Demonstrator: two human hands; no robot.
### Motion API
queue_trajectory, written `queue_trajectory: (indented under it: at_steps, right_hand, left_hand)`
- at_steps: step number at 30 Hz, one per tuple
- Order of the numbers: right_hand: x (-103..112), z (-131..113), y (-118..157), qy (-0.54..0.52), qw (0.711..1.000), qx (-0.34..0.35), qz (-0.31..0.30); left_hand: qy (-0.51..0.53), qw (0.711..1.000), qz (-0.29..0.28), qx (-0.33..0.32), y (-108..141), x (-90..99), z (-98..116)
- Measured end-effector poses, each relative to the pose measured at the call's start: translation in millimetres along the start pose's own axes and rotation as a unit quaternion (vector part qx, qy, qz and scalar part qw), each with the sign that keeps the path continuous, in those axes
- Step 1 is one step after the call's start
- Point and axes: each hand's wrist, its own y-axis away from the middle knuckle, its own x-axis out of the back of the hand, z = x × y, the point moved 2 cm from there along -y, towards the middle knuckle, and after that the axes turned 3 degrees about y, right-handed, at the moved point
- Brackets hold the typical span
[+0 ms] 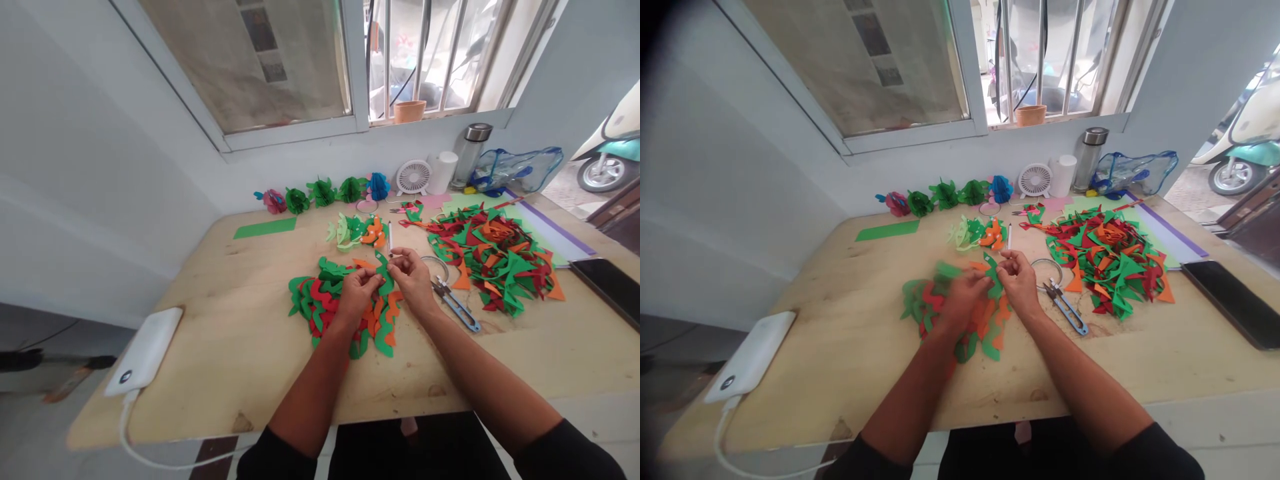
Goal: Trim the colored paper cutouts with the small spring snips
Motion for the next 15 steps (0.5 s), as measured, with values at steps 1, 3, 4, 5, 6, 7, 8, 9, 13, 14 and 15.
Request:
queue_trajectory:
  at_steps: [1, 3, 4, 5, 6, 7, 8, 9, 13, 14, 15]
  right_hand:
    - [-0.3, 0.1, -0.1, -0.001, 1.000, -0.002, 0.000]
    - [-0.8, 0.7, -0.2, -0.004, 1.000, -0.007, 0.000]
    - [-1.0, 1.2, -0.2, -0.005, 1.000, -0.009, 0.000]
    - [-1.1, 1.8, -0.2, -0.007, 1.000, -0.010, 0.000]
    - [-1.2, 2.4, -0.2, -0.009, 1.000, -0.011, 0.001]
    - [-1.1, 3.0, -0.2, -0.014, 1.000, -0.013, 0.003]
    - [-1.0, 3.5, -0.3, -0.020, 1.000, -0.014, 0.005]
    - [-0.9, 3.7, -0.3, -0.027, 0.999, -0.016, 0.007]
    - [-0.8, 1.6, -0.3, -0.047, 0.999, -0.021, 0.018]
    - [-0.8, 0.3, -0.3, -0.050, 0.998, -0.021, 0.022]
    - [-0.7, -1.0, -0.2, -0.053, 0.998, -0.021, 0.027]
  left_hand:
    - [0.006, 1.000, 0.008, -0.007, -0.4, 0.5, 0.4]
    - [0.019, 0.999, 0.028, -0.027, -0.7, 1.0, 2.3]
    - [0.024, 0.999, 0.035, -0.033, -0.6, 0.9, 3.2]
    - [0.028, 0.998, 0.035, -0.034, -0.4, 0.4, 3.9]
    - [0.030, 0.999, 0.032, -0.030, -0.2, -0.3, 4.3]
    - [0.032, 0.999, 0.026, -0.022, 0.0, -1.2, 4.1]
    - [0.036, 0.999, 0.020, -0.014, 0.0, -2.0, 3.5]
    - [0.040, 0.999, 0.015, -0.007, -0.1, -2.6, 2.6]
    - [0.060, 0.998, 0.028, -0.006, -2.7, -0.8, -1.3]
    - [0.062, 0.997, 0.038, -0.010, -3.5, 0.5, -1.8]
    - [0.063, 0.997, 0.048, -0.016, -4.3, 1.9, -1.9]
